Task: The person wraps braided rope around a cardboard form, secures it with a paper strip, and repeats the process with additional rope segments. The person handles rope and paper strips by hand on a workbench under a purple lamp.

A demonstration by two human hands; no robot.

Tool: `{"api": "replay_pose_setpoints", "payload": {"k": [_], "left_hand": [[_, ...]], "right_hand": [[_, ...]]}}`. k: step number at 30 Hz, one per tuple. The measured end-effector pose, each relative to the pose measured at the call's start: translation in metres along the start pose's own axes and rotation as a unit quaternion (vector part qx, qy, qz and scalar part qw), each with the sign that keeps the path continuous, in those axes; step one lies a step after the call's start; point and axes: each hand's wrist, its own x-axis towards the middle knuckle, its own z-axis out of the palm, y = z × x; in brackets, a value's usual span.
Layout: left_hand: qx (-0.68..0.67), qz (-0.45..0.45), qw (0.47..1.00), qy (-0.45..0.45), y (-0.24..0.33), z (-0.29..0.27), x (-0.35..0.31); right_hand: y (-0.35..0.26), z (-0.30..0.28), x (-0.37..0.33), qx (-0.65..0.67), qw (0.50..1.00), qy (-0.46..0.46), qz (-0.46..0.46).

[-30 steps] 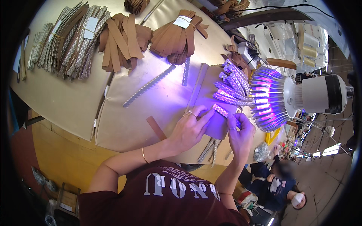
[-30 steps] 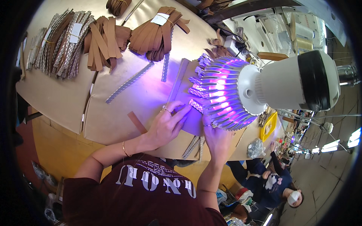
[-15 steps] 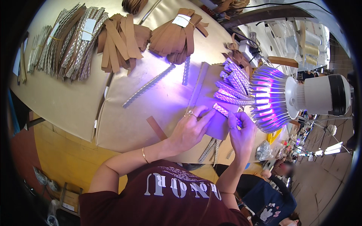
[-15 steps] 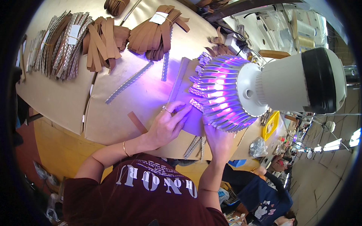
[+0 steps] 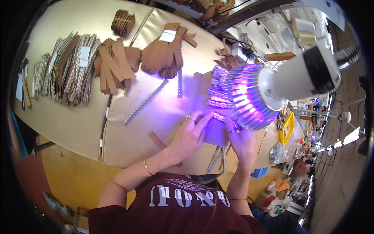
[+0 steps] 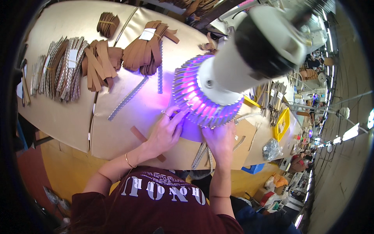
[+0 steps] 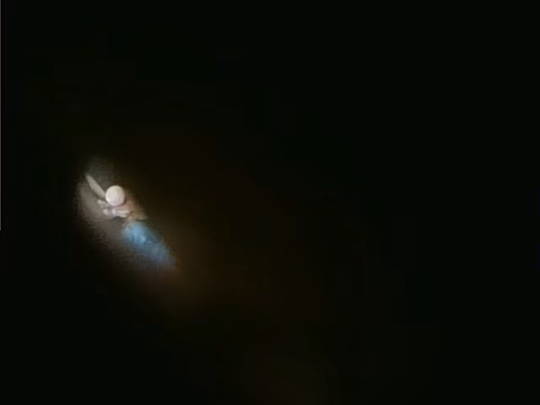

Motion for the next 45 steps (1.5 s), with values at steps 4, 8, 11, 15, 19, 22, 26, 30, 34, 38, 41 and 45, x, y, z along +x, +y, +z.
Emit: {"api": "replay_pose_setpoints", "payload": {"k": [4, 8, 11, 15, 19, 22, 26, 30, 34, 38, 41, 45], "left_hand": [[0.05, 0.014, 0.999, 0.004, 0.004, -0.002, 0.002], [0.097, -0.002, 0.995, -0.023, 0.005, -0.002, -0.002], [0.092, 0.014, 0.996, -0.001, 0.001, 0.001, 0.0], [0.112, 0.017, 0.994, 0.001, 0.001, 0.003, 0.001], [0.127, -0.011, 0.992, -0.022, 0.006, 0.003, 0.0], [0.139, -0.019, 0.99, -0.026, 0.009, 0.003, 0.0], [0.159, -0.011, 0.986, -0.037, 0.015, -0.001, 0.002], [0.297, 0.067, 0.952, -0.018, 0.028, -0.01, -0.001], [0.287, 0.092, 0.954, -0.013, 0.043, -0.013, -0.009], [0.227, 0.084, 0.967, -0.084, 0.046, 0.0, -0.01], [0.219, 0.077, 0.965, -0.122, 0.041, 0.01, -0.005], [0.217, 0.089, 0.964, -0.125, 0.037, 0.012, -0.004]], "right_hand": [[0.006, -0.015, 0.006, -0.019, 0.999, -0.019, 0.038], [0.012, -0.031, 0.007, -0.016, 0.994, -0.051, 0.095], [0.014, -0.024, 0.004, -0.009, 0.998, -0.007, 0.057], [0.025, -0.017, 0.003, 0.042, 0.998, -0.005, 0.047], [0.036, -0.01, 0.002, 0.062, 0.995, -0.014, 0.075], [0.044, -0.003, 0.001, 0.057, 0.992, 0.004, 0.116], [0.051, 0.002, 0.0, 0.095, 0.986, -0.018, 0.136], [0.048, 0.0, -0.003, 0.134, 0.988, 0.003, 0.074], [0.035, -0.001, -0.005, 0.119, 0.992, 0.025, 0.02], [0.03, -0.005, -0.004, 0.114, 0.993, 0.015, -0.005], [0.037, -0.011, -0.005, 0.137, 0.99, -0.002, 0.014], [0.053, -0.018, -0.013, 0.155, 0.986, 0.018, 0.063]]}}
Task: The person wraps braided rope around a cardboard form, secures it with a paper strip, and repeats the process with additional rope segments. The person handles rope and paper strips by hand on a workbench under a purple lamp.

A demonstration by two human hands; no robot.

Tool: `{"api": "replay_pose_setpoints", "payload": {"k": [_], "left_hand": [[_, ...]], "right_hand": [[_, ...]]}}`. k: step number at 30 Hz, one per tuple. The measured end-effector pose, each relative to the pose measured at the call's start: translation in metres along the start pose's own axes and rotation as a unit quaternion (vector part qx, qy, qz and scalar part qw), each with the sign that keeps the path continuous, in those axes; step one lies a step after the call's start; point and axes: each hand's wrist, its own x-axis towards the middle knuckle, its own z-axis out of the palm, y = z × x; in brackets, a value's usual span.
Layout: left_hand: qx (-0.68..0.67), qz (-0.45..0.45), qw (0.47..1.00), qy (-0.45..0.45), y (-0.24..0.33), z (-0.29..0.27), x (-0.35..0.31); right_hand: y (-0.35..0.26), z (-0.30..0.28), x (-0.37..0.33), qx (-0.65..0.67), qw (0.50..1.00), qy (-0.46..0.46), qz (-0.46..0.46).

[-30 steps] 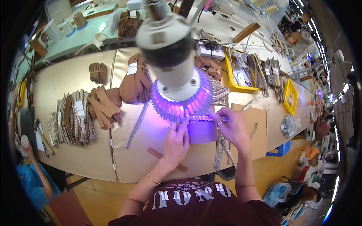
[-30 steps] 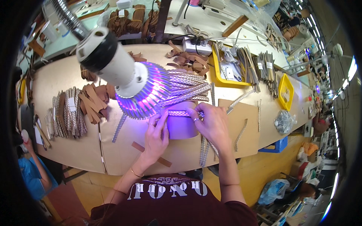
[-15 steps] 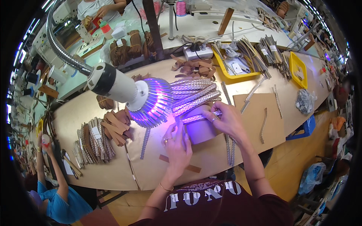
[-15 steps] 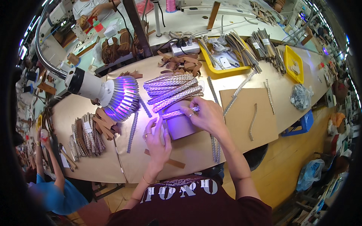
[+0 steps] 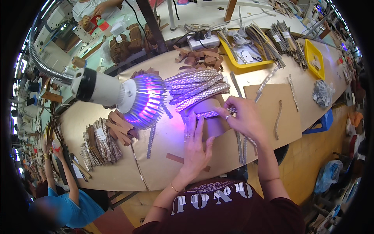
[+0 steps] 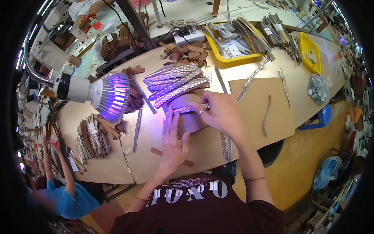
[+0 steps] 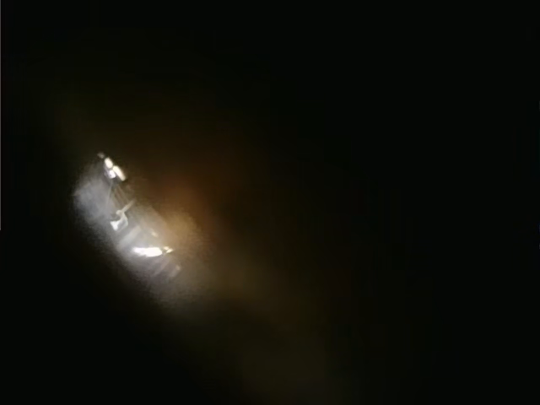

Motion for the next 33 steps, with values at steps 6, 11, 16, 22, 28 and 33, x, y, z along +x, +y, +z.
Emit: {"api": "replay_pose_setpoints", "payload": {"k": [6, 11, 16, 22, 28, 33], "left_hand": [[0.025, -0.009, 1.0, -0.004, 0.004, -0.001, 0.002], [0.065, -0.008, 0.998, -0.019, 0.008, -0.005, 0.006], [0.085, -0.015, 0.996, -0.03, 0.012, -0.007, 0.009], [0.169, 0.001, 0.983, -0.068, 0.017, -0.003, 0.009], [0.197, 0.029, 0.977, -0.08, 0.015, -0.002, 0.01], [0.245, 0.022, 0.965, -0.094, 0.021, -0.003, 0.013]], "right_hand": [[0.014, -0.009, -0.004, 0.074, 0.994, -0.048, 0.059], [0.025, 0.002, -0.002, 0.102, 0.989, -0.067, 0.088], [0.037, 0.013, -0.001, 0.113, 0.989, -0.067, 0.067], [0.041, 0.018, -0.003, 0.143, 0.986, -0.059, 0.062], [0.038, 0.013, 0.0, 0.15, 0.985, -0.06, 0.053], [0.026, 0.0, 0.003, 0.169, 0.985, 0.006, -0.04]]}}
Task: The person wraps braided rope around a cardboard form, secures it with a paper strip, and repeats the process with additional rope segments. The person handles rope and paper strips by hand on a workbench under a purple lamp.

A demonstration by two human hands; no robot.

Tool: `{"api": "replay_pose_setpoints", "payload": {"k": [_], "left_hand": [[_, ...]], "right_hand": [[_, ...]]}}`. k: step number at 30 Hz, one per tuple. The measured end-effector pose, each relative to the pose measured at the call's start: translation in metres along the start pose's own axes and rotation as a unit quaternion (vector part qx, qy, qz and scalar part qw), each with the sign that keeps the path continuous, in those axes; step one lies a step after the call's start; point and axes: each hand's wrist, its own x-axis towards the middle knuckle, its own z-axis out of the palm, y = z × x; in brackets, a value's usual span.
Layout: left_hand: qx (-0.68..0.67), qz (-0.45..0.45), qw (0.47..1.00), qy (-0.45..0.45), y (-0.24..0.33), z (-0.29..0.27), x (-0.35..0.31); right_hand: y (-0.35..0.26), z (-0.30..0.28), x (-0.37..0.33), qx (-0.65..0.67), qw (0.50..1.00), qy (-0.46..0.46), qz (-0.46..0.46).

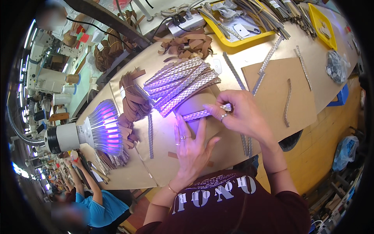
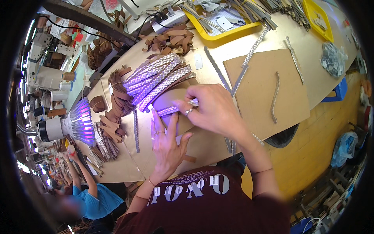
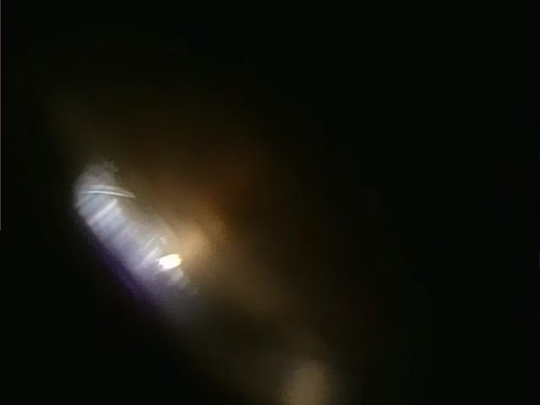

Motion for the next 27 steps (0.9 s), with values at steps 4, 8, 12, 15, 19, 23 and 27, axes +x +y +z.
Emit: {"api": "replay_pose_setpoints", "payload": {"k": [4, 8, 12, 15, 19, 23, 27], "left_hand": [[0.016, -0.004, 1.0, -0.004, 0.003, -0.001, 0.003], [0.007, -0.001, 1.0, 0.022, 0.002, 0.0, 0.003], [0.009, -0.004, 1.0, 0.018, 0.002, 0.001, 0.002], [0.007, -0.001, 1.0, 0.017, 0.002, 0.001, 0.002], [0.011, -0.006, 1.0, -0.002, 0.002, -0.002, 0.002], [0.009, -0.016, 0.999, -0.028, 0.002, -0.004, 0.001], [0.011, -0.004, 0.999, -0.037, 0.001, -0.007, 0.001]], "right_hand": [[-0.01, -0.005, -0.003, 0.004, 1.0, -0.014, -0.027], [0.002, -0.014, -0.007, 0.037, 0.997, -0.039, 0.058], [0.022, -0.011, -0.012, 0.081, 0.981, -0.082, 0.155], [0.036, -0.004, -0.012, 0.116, 0.977, -0.075, 0.166], [0.049, 0.006, -0.012, 0.142, 0.974, -0.083, 0.155], [0.056, 0.013, -0.013, 0.178, 0.964, -0.096, 0.171], [0.06, 0.017, -0.016, 0.199, 0.958, -0.1, 0.18]]}}
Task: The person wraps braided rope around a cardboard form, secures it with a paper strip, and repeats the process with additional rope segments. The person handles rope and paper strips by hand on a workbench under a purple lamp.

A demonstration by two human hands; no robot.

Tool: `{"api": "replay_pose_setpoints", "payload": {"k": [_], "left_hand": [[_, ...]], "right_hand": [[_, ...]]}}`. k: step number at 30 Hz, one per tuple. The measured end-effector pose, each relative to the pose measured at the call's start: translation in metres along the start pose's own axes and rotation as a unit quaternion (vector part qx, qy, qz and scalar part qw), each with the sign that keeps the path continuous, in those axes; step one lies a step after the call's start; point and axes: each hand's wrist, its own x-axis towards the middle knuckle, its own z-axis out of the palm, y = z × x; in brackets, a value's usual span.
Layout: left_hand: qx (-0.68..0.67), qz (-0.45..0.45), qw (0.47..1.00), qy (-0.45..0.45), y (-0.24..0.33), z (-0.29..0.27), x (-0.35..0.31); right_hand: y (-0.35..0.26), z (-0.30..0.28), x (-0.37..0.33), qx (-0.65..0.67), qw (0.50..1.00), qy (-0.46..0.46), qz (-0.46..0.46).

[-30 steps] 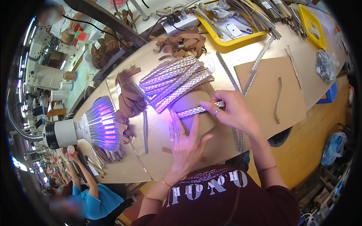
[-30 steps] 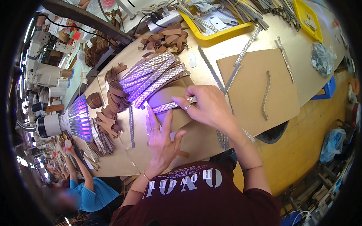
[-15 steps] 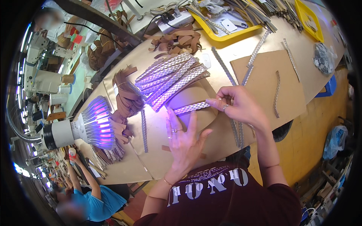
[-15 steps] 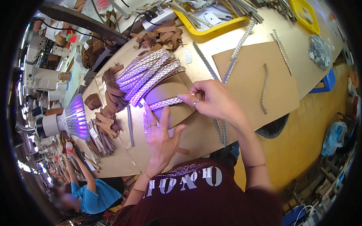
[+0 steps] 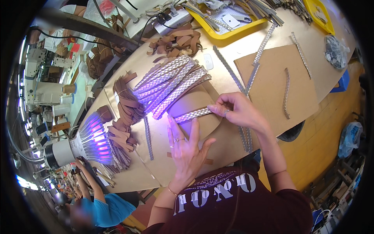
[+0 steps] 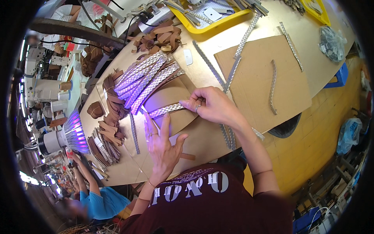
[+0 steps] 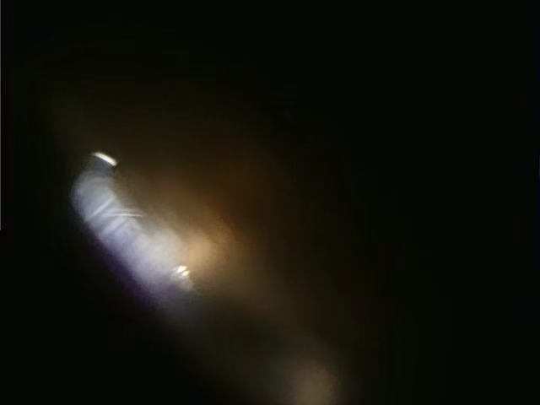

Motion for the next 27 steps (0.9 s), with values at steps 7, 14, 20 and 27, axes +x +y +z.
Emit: {"api": "replay_pose_setpoints", "payload": {"k": [7, 14, 20, 27], "left_hand": [[0.01, 0.0, 1.0, -0.001, 0.0, 0.0, 0.0], [0.037, 0.019, 0.999, 0.024, -0.003, 0.003, -0.001], [0.036, 0.037, 0.996, 0.067, -0.006, 0.015, -0.004], [0.038, 0.033, 0.996, 0.068, -0.005, 0.015, 0.0]], "right_hand": [[0.005, 0.003, 0.003, 0.012, 1.0, -0.009, -0.009], [0.01, 0.001, 0.011, 0.028, 0.998, -0.048, 0.0], [0.017, 0.011, 0.016, 0.092, 0.994, -0.057, 0.01], [0.008, 0.005, 0.016, 0.05, 0.997, -0.055, -0.02]]}}
